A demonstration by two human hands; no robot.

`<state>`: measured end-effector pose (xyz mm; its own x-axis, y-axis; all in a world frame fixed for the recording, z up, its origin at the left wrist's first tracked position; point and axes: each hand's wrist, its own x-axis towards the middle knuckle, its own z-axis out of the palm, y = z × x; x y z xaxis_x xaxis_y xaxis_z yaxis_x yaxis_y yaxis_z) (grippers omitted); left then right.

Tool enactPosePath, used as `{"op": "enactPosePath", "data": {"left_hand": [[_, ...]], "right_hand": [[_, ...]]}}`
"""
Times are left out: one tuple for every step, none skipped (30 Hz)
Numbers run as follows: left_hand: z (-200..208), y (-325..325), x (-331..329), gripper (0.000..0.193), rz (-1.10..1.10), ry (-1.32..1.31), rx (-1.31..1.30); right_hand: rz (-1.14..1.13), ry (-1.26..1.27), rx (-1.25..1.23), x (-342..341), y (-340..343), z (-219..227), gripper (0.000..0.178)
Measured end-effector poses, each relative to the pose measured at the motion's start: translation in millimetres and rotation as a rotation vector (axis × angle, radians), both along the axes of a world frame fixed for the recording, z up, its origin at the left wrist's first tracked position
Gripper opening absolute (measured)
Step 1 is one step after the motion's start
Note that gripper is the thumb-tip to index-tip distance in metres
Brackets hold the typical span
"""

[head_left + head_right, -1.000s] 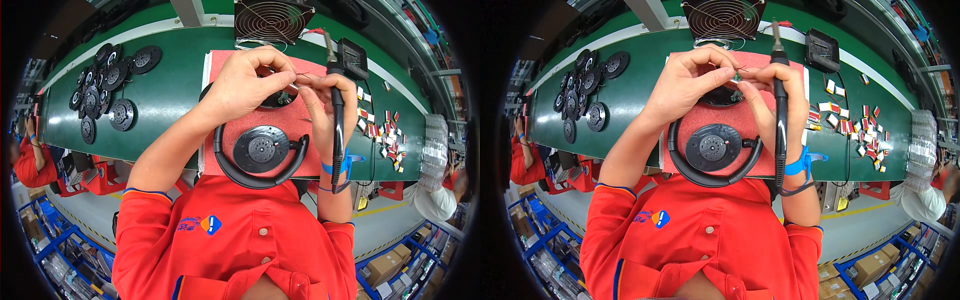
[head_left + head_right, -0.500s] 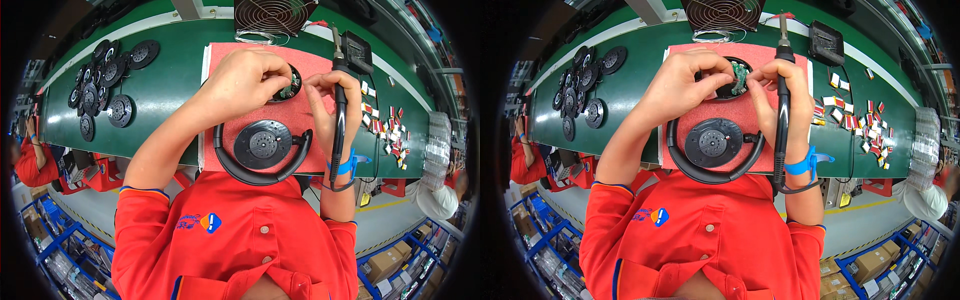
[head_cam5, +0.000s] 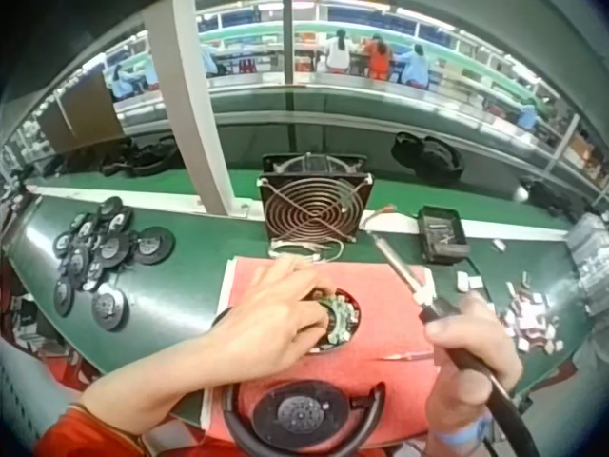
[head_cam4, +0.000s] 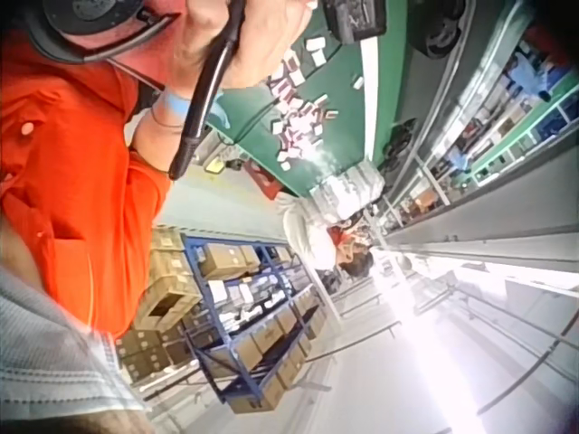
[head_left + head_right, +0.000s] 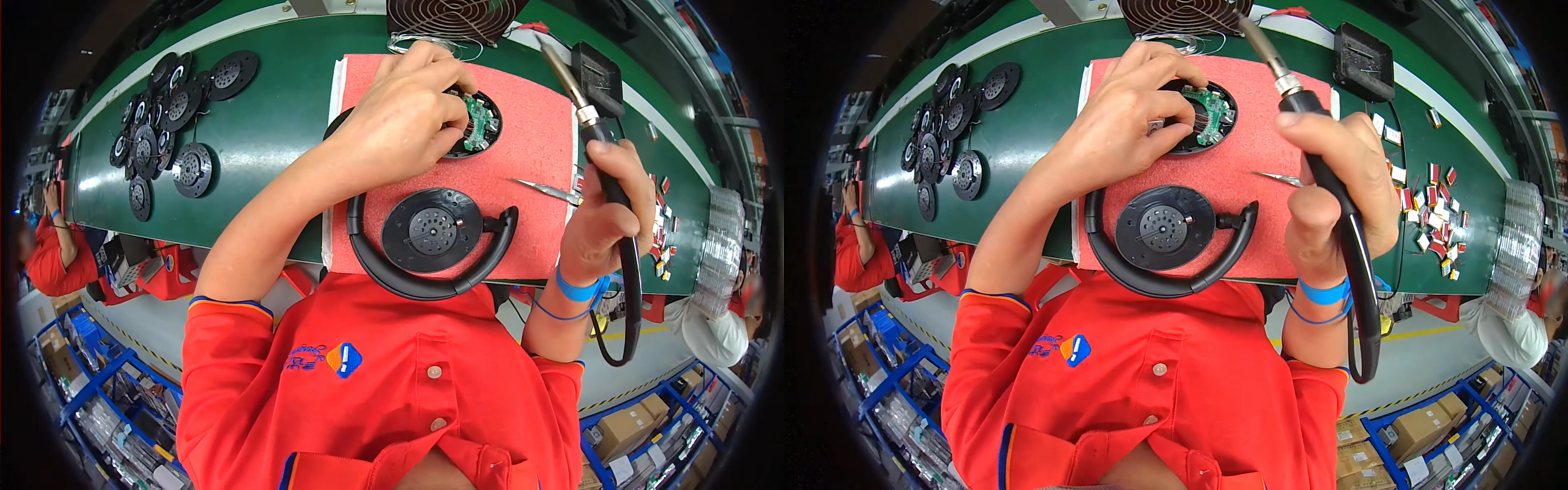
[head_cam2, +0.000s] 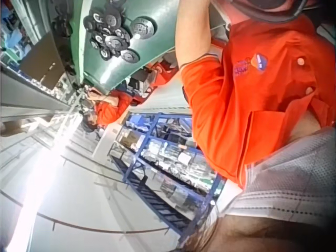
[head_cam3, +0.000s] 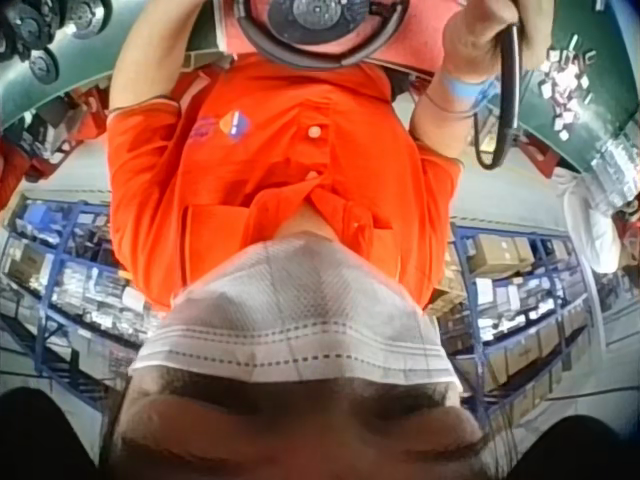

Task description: Soldering internal electronic components and wiring onto circular plastic housings at a factory workstation.

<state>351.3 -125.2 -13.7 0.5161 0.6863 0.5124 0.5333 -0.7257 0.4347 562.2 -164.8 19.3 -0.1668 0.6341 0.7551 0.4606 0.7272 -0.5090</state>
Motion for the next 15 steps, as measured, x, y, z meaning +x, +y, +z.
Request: {"op": "enactPosePath", "data": {"left_hand": [[-0.3,0.4,0.2,0.003,-0.004,0.004,-0.016],[-0.6,0.6,0.5,0.003,-0.007,0.009,-0.033],[-0.9,0.7,1.1,0.003,-0.01,0.009,-0.034],[-1.8,0.7,0.9,0.004,-0.011,0.004,-0.05],[-2.5,1.0,0.7,0.004,-0.013,-0.002,-0.065],[-3.1,1.6,1.0,0.004,-0.013,-0.002,-0.067],[-3.0,1.6,1.4,0.004,-0.01,0.004,-0.067],[-3.0,1.6,1.5,0.004,-0.007,0.01,-0.068],[-3.1,1.6,1.2,0.004,-0.006,0.011,-0.069],[-3.5,1.8,1.4,0.004,-0.006,0.01,-0.065],[-3.9,2.0,1.7,0.005,-0.006,0.01,-0.06],[-3.9,2.3,1.8,0.005,-0.006,0.01,-0.061],[-3.6,2.5,1.4,0.005,-0.018,0.013,-0.049],[-3.4,2.7,1.1,0.005,-0.029,0.015,-0.037],[-3.2,2.8,1.0,0.005,-0.029,0.016,-0.039]], "right_hand": [[0.024,0.071,0.028,-1.2,0.4,-1.1,0.057],[0.049,0.142,0.057,-3.0,1.0,-2.7,0.054],[0.061,0.207,0.085,-6.4,1.5,-7.1,0.053],[0.062,0.208,0.084,-6.2,0.4,-8.8,0.053],[0.076,0.197,0.046,-5.7,-1.8,-9.6,0.053],[0.091,0.186,0.008,-5.2,-2.8,-11.0,0.053],[0.116,0.185,0.019,-4.4,-2.0,-14.0,0.05],[0.117,0.186,0.018,-3.8,-2.0,-15.3,0.05],[0.141,0.172,0.0,-3.3,-2.1,-16.3,0.045],[0.163,0.155,-0.018,-2.6,-2.2,-17.2,0.042],[0.185,0.139,-0.036,-2.1,-2.2,-17.8,0.038],[0.184,0.139,-0.038,-2.4,-2.2,-17.8,0.038],[0.171,0.118,-0.066,-3.4,-2.2,-17.6,0.037],[0.159,0.096,-0.094,-4.4,-2.2,-17.4,0.036],[0.158,0.097,-0.095,-5.1,-2.2,-17.2,0.036]]}}
